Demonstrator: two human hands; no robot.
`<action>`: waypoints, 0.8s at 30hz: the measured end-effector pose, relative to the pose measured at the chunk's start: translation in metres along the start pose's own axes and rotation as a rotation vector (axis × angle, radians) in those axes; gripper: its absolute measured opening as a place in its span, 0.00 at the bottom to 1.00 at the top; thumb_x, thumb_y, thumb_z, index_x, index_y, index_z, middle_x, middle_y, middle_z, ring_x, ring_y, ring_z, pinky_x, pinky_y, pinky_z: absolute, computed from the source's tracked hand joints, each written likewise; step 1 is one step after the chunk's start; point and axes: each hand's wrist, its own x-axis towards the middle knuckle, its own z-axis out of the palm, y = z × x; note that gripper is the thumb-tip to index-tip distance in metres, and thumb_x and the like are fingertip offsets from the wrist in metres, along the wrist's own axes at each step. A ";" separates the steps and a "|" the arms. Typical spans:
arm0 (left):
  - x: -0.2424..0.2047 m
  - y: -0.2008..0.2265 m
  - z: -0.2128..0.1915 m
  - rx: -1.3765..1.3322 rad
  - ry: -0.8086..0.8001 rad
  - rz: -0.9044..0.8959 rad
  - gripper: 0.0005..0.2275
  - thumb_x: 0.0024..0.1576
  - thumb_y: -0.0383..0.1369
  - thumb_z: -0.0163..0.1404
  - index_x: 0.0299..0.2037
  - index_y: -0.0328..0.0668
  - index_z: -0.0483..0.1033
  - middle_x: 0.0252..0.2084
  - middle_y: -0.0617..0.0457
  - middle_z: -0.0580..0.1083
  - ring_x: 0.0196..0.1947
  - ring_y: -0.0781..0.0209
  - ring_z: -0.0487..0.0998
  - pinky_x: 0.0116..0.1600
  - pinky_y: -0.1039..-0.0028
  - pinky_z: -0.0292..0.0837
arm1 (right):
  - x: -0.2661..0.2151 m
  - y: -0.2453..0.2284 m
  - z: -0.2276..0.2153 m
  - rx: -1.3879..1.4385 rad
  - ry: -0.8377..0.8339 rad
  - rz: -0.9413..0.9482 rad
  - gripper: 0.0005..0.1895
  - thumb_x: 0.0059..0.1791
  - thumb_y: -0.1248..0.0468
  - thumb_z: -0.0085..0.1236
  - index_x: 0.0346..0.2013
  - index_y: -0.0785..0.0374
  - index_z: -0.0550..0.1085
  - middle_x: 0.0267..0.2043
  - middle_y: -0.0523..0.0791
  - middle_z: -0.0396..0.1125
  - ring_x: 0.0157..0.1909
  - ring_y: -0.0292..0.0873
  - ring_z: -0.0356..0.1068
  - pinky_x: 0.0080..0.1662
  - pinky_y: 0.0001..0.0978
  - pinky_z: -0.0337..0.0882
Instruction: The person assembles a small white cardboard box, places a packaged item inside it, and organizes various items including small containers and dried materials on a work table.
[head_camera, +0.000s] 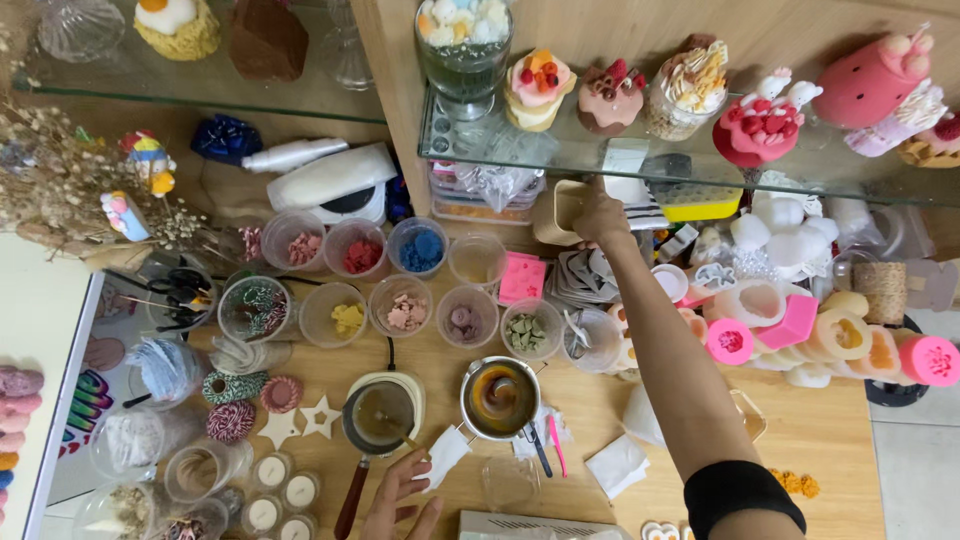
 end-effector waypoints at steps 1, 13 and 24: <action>-0.002 0.010 -0.002 0.001 -0.005 0.002 0.33 0.52 0.35 0.59 0.70 0.61 0.62 0.60 0.55 0.76 0.59 0.60 0.80 0.58 0.60 0.76 | 0.004 0.003 0.000 -0.045 0.007 0.003 0.42 0.46 0.74 0.49 0.72 0.46 0.52 0.45 0.56 0.75 0.36 0.56 0.81 0.32 0.42 0.79; 0.000 0.003 -0.019 0.063 -0.044 -0.037 0.31 0.55 0.37 0.56 0.71 0.59 0.60 0.60 0.54 0.75 0.59 0.62 0.79 0.59 0.63 0.76 | 0.052 0.041 0.057 -0.396 0.093 -0.038 0.50 0.45 0.61 0.62 0.76 0.59 0.43 0.60 0.58 0.66 0.61 0.57 0.68 0.60 0.47 0.68; -0.007 0.014 -0.008 0.039 -0.013 0.059 0.30 0.54 0.35 0.58 0.69 0.57 0.64 0.58 0.54 0.77 0.57 0.61 0.81 0.56 0.65 0.77 | 0.035 0.031 0.061 -0.381 0.236 -0.048 0.47 0.48 0.62 0.60 0.77 0.46 0.46 0.58 0.58 0.68 0.57 0.59 0.71 0.55 0.49 0.73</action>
